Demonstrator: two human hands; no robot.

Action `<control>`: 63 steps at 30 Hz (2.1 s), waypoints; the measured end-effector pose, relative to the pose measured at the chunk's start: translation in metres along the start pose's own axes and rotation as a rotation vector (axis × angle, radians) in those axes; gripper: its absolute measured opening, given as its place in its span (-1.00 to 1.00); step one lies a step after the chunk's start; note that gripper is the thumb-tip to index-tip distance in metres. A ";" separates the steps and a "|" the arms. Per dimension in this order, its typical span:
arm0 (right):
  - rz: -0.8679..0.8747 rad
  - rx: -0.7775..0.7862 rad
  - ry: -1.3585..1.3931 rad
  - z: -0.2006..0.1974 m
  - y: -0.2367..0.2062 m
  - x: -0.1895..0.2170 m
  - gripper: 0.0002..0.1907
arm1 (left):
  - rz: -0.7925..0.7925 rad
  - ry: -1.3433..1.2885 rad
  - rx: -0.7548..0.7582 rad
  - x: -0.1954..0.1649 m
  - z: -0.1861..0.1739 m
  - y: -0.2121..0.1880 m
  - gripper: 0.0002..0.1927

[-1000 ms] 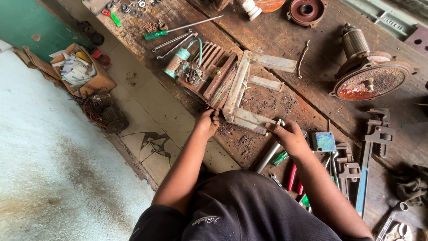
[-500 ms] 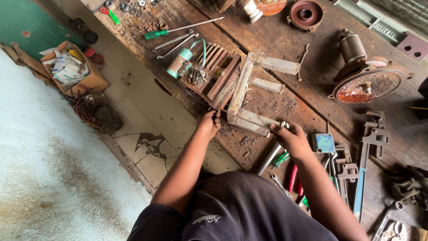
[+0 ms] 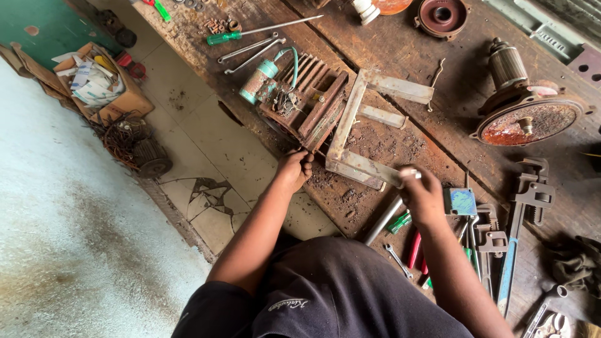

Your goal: The person works at a cluttered workbench fitting a small metal frame fixture together, positioning its bars and tightening fasteners. They pick up a wrench and hammer from the bench, use the wrench to tighten bolts on the frame, reposition the fixture, and finally lift and turn the assembled frame over on the bench.

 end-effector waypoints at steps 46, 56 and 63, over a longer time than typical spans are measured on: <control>-0.110 -0.489 0.047 0.258 -0.026 -0.074 -0.38 | -0.232 1.017 0.834 -0.068 -0.044 0.018 -0.12; -0.218 -0.569 0.091 0.266 -0.013 -0.071 -0.30 | -0.097 0.870 1.021 -0.054 -0.036 0.024 -0.13; -0.265 -0.500 -0.033 0.263 -0.024 -0.071 -0.25 | 0.132 1.313 0.955 -0.063 -0.044 0.028 -0.04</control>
Point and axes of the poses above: each hand's wrist, its own y-axis towards the middle knuckle, its own z-axis out of the palm, x = y × z, the point moved 5 cm from there along y, towards the middle knuckle, and after that the axes turned 5 degrees about -x, right-handed, at the moved point
